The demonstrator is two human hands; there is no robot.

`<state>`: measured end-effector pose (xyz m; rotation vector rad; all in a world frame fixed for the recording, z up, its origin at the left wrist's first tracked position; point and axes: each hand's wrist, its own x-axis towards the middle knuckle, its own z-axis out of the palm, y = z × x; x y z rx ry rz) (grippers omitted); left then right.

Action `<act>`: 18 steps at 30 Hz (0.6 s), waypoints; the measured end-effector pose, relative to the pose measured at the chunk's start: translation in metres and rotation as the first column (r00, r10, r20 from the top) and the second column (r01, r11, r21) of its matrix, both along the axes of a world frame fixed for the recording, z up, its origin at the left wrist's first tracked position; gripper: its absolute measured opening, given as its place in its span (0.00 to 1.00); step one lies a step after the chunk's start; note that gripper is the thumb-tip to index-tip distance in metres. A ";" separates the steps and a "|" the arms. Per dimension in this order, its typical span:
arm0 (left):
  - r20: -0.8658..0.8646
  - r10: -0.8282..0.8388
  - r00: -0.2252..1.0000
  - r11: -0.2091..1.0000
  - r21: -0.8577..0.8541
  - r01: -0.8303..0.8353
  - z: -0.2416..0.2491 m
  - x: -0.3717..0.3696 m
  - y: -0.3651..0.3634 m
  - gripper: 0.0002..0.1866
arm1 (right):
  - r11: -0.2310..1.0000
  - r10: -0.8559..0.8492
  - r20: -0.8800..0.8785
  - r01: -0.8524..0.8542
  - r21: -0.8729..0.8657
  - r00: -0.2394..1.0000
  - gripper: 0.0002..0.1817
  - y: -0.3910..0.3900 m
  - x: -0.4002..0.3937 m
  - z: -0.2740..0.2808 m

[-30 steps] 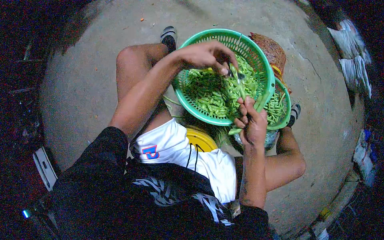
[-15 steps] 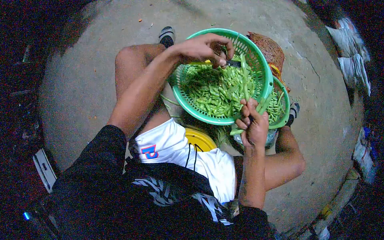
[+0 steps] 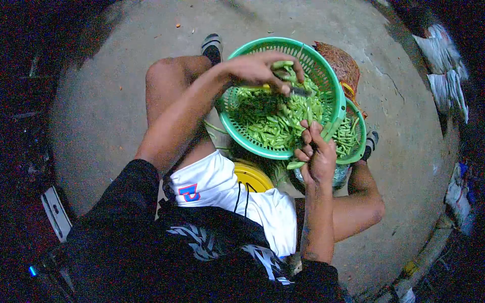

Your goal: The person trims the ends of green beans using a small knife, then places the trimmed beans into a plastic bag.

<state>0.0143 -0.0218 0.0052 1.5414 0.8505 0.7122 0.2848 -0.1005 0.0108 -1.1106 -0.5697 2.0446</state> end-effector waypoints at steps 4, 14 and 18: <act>0.005 -0.119 0.993 0.993 -0.024 0.119 -0.004 0.025 -0.012 0.22 | 0.998 -0.031 -0.034 0.029 -0.055 0.999 0.10 -0.003 -0.004 -0.003; -0.087 -0.178 0.980 0.984 -0.010 0.178 0.009 0.034 -0.018 0.22 | 0.998 -0.053 -0.040 0.054 0.023 0.998 0.10 -0.003 0.003 -0.024; 0.106 -0.055 0.993 0.997 -0.041 0.060 -0.009 0.007 0.000 0.18 | 1.000 0.007 -0.065 -0.006 0.011 0.998 0.08 0.003 0.001 -0.010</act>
